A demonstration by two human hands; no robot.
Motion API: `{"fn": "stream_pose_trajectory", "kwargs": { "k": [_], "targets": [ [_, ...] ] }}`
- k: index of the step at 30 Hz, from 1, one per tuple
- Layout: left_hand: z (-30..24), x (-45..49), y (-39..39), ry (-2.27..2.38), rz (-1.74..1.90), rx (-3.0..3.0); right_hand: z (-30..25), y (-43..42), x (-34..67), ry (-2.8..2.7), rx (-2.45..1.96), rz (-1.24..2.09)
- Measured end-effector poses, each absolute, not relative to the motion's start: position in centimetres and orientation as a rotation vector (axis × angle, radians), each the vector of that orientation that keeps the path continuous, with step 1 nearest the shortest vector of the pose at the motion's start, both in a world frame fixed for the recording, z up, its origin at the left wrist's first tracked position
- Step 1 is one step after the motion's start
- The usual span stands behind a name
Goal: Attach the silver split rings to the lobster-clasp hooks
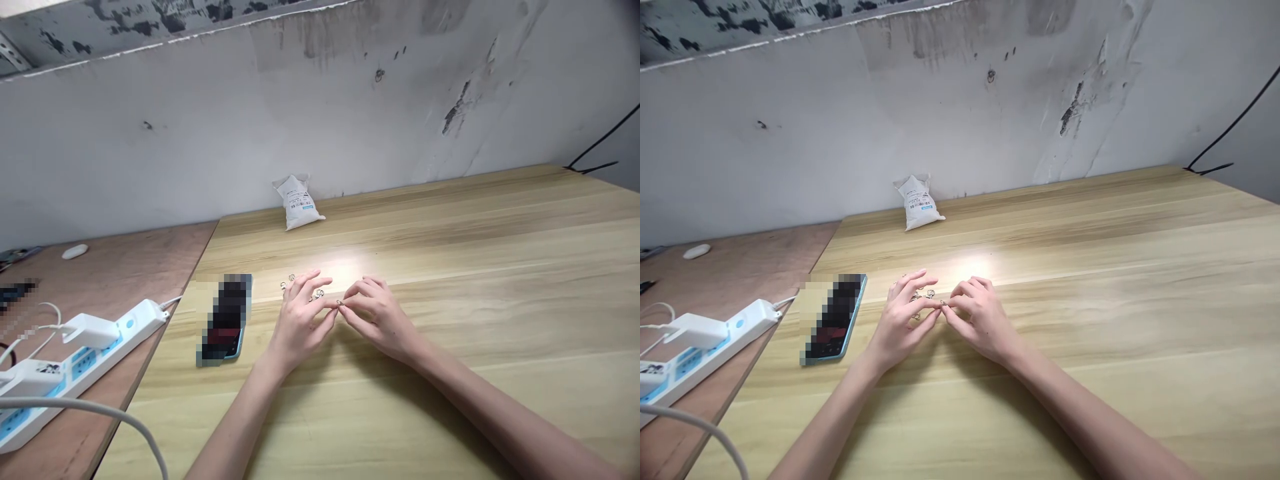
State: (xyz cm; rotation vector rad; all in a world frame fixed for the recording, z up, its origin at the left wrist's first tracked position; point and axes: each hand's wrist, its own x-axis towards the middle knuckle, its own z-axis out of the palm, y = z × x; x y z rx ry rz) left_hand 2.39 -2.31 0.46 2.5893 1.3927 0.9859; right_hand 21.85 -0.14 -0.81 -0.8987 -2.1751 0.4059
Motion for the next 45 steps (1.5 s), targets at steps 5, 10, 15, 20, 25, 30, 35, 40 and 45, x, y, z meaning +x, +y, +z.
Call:
{"fn": "stream_pose_trajectory", "kwargs": {
  "k": [5,10,15,20,25,30,35,40,45],
  "targets": [
    [0.5,2.1,-2.2,1.382,0.93,2.551,-1.1,-0.1,21.8,-2.206,-0.897,0.403],
    [0.5,2.0,-2.2,1.361,0.915,2.575,-1.2,-0.1,21.9,-2.221,-0.899,0.389],
    [0.6,2.0,-2.3,1.5,0.925,2.623,-1.2,-0.2,21.8,-2.206,-0.913,0.347],
    [0.6,1.7,-2.1,1.608,0.935,2.692,-1.3,0.0,21.8,-2.317,-0.837,0.161],
    [0.6,1.6,-1.9,1.646,1.036,2.655,-1.1,0.2,22.2,-2.4,-0.803,0.157],
    [0.8,2.0,-2.1,1.564,1.173,2.613,-0.9,0.2,22.3,-2.271,-0.88,0.391],
    [1.1,2.6,-2.4,1.458,1.266,2.594,-1.0,0.1,22.0,-2.176,-0.843,0.573],
    [1.3,2.3,-2.4,1.451,1.265,2.602,-1.1,0.3,22.3,-2.227,-0.78,0.617],
    [0.9,1.9,-2.2,1.499,1.072,2.624,-1.1,1.0,23.0,-2.366,-0.805,0.268]
  ]
}}
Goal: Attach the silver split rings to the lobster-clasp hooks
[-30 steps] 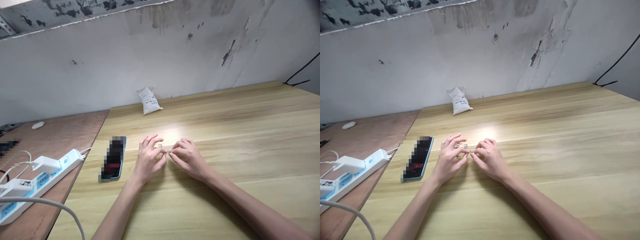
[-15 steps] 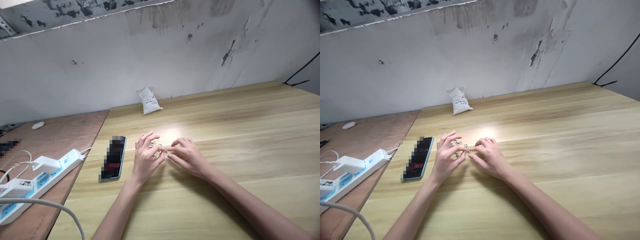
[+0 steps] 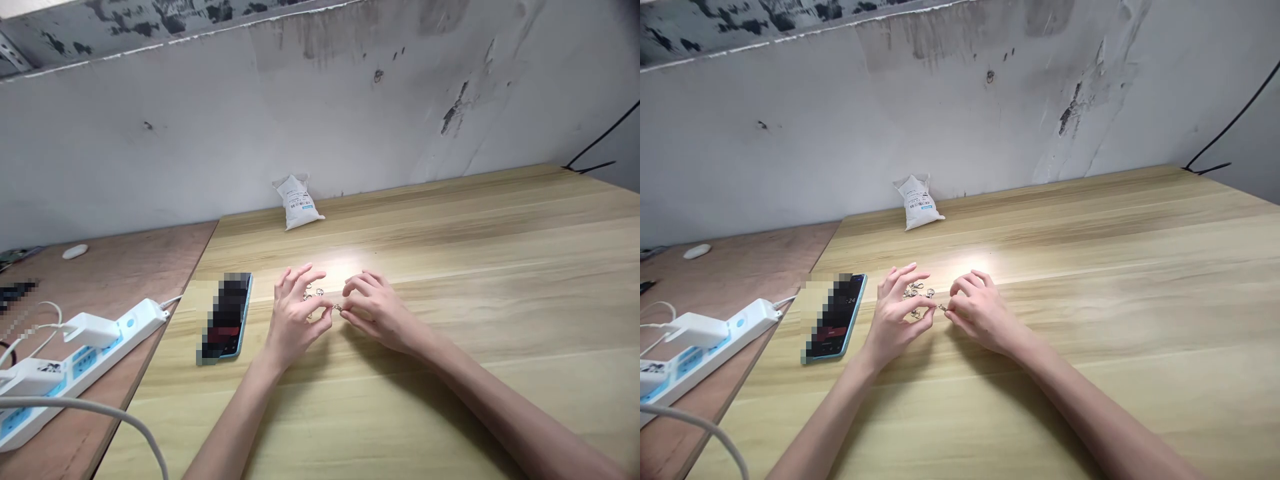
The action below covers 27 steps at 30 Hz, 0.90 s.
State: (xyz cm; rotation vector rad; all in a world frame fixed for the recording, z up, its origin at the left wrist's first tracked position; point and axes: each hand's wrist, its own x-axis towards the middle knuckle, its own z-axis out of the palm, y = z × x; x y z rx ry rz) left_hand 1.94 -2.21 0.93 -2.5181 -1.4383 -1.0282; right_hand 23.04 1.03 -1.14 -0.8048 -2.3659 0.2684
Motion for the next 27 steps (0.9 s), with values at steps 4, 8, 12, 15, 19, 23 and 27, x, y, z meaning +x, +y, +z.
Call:
{"fn": "stream_pose_trajectory", "kwargs": {
  "k": [4,8,12,15,19,23,27],
  "targets": [
    [0.4,1.9,-2.0,-1.61,-0.901,-2.59,-0.8,1.1,23.0,-2.263,-0.805,-0.008],
    [0.3,1.8,-2.1,-1.665,-0.798,-2.663,-0.8,0.0,22.0,-2.258,-0.63,-0.128],
    [0.2,1.4,-2.0,-1.602,-0.693,-2.74,-0.9,-0.9,21.0,-2.298,-0.512,-0.155],
    [0.2,0.9,-1.8,-1.522,-0.638,-2.785,-0.6,-0.4,21.5,-2.311,-0.598,-0.132],
    [0.4,0.2,-1.5,-1.498,-0.62,-2.807,-0.6,1.6,23.4,-2.374,-0.836,-0.049],
    [0.4,-0.4,-1.3,-1.547,-0.658,-2.799,-1.5,3.3,24.8,-2.33,-1.017,-0.02],
    [-0.1,-0.3,-0.7,-1.648,-0.688,-2.615,-2.1,3.7,24.9,-2.41,-1.094,-0.016]
  ]
}}
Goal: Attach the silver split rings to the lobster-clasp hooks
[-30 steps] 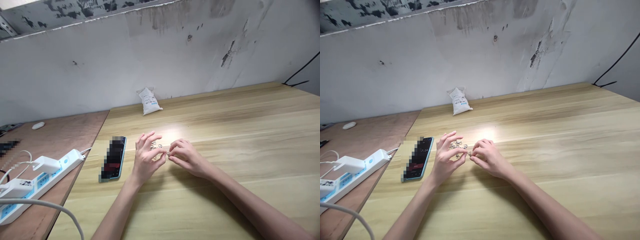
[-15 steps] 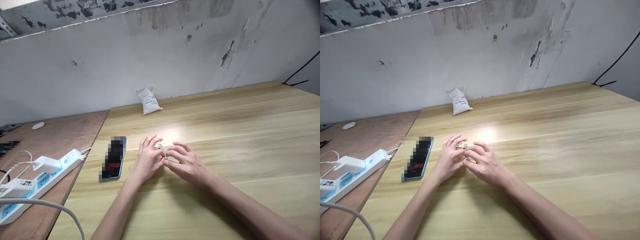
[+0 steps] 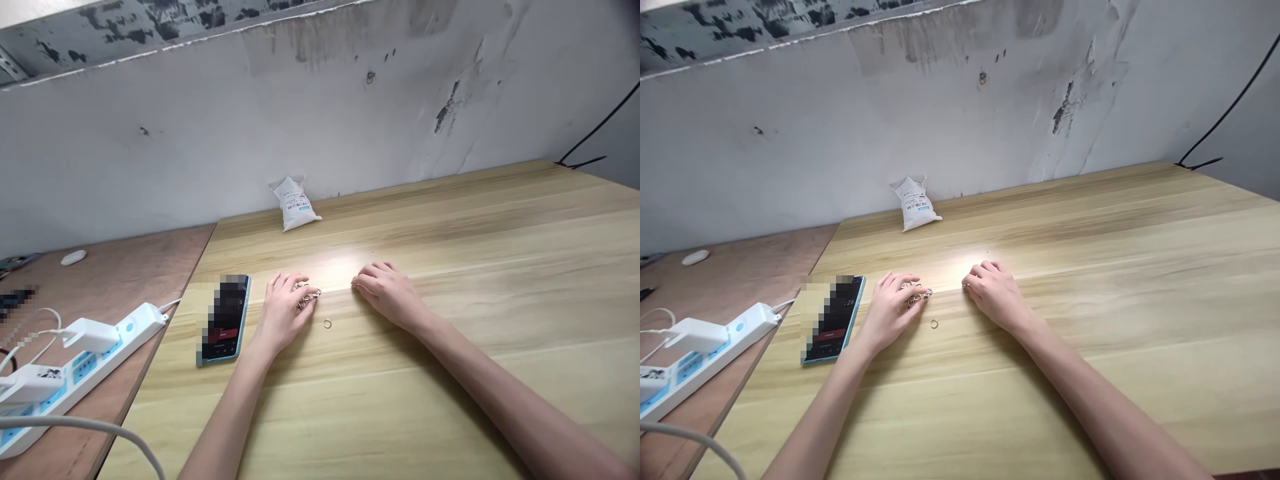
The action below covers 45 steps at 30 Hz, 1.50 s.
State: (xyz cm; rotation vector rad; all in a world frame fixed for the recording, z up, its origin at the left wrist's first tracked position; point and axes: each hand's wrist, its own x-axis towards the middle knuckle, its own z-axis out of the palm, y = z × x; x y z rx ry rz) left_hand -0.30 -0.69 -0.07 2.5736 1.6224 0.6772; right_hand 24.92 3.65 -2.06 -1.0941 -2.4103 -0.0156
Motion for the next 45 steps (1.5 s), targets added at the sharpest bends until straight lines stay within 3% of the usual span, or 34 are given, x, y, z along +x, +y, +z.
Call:
{"fn": "stream_pose_trajectory", "kwargs": {
  "k": [24,37,45],
  "targets": [
    [-1.1,1.9,0.8,1.585,0.756,2.85,-1.7,2.4,23.5,-2.397,-1.008,0.137],
    [0.7,2.1,-1.6,1.293,0.981,1.879,-1.3,0.8,21.7,-2.351,-0.744,0.353],
    [1.3,2.3,-1.8,1.129,0.992,1.512,-0.7,-0.1,21.6,-2.145,-0.755,0.851]
  ]
}}
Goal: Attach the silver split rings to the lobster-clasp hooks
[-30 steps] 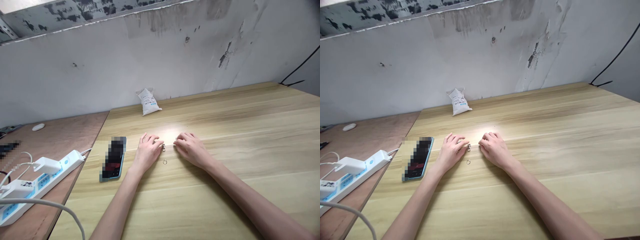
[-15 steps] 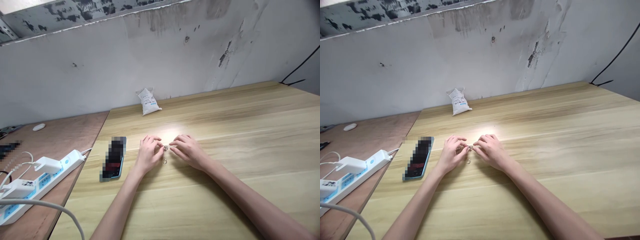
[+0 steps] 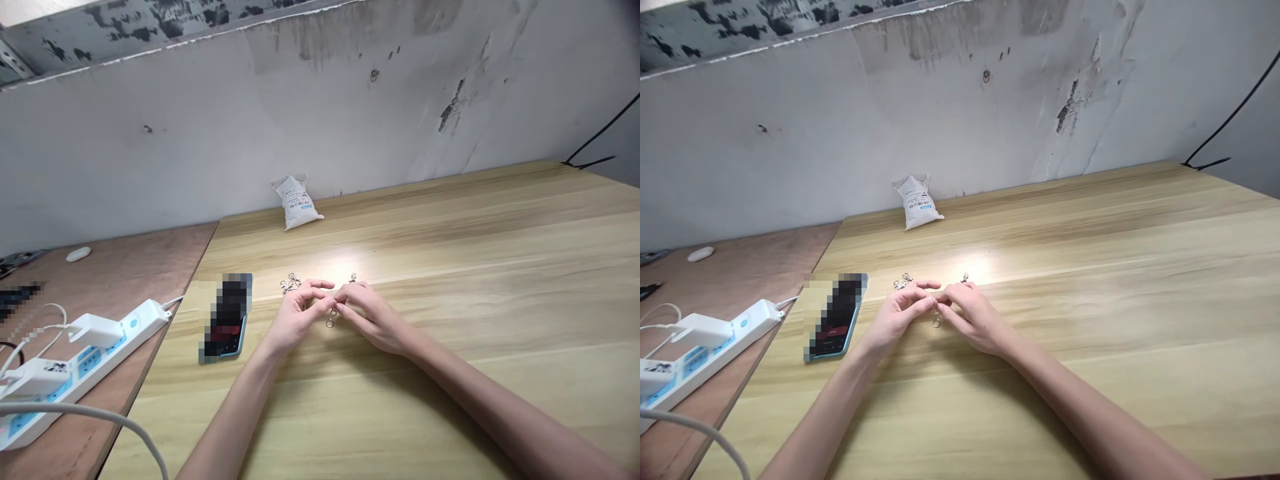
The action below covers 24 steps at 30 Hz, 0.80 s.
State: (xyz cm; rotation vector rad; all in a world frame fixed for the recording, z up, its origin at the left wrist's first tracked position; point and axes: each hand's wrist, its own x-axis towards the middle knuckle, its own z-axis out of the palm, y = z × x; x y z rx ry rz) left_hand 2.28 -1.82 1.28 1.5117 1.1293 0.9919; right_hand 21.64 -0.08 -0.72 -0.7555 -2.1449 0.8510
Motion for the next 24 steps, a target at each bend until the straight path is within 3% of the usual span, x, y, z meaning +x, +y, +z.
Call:
{"fn": "stream_pose_trajectory", "kwargs": {
  "k": [6,16,24],
  "targets": [
    [1.07,2.44,-2.0,1.237,1.003,1.741,-0.55,-0.12,21.49,-2.045,-0.839,1.004],
    [0.71,2.78,-2.31,1.249,1.129,2.834,-0.21,0.34,22.12,-1.927,-0.966,1.459],
    [1.0,2.7,-2.58,1.153,1.1,3.086,-0.13,0.46,22.45,-1.724,-0.968,1.882]
  ]
}}
